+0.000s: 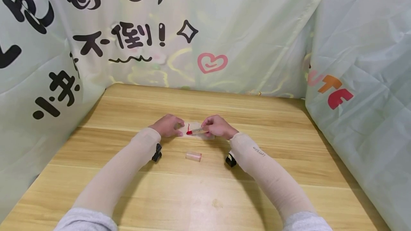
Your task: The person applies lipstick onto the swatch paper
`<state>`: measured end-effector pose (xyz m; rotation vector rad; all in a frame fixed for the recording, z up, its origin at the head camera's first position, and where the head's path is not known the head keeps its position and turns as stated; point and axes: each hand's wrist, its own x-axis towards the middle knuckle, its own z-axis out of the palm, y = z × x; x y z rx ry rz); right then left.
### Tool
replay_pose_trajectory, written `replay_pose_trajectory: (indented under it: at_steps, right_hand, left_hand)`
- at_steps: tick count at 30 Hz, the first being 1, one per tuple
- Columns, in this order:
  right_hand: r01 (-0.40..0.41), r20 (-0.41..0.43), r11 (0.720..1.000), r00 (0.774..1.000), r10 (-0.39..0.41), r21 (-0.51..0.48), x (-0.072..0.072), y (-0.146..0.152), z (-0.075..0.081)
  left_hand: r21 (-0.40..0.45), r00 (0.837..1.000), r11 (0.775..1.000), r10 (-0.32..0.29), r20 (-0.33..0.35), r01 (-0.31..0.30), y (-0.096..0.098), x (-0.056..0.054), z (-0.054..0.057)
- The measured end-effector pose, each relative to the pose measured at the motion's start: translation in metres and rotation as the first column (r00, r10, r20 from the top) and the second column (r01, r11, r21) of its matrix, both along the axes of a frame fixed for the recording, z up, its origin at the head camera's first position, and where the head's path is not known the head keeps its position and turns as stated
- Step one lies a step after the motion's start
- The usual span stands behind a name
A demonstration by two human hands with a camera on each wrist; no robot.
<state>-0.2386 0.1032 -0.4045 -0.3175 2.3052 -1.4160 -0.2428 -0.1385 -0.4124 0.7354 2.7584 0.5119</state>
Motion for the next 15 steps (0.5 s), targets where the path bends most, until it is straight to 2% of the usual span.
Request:
replay_pose_trajectory:
  at_steps: [15]
  right_hand:
    - [-0.009, -0.003, 1.0, 1.0, 0.009, 0.01, 0.0008, -0.0003, -0.0003]
  left_hand:
    - [-0.006, 1.0, 1.0, -0.009, -0.013, 0.009, -0.0004, 0.0007, -0.0004]
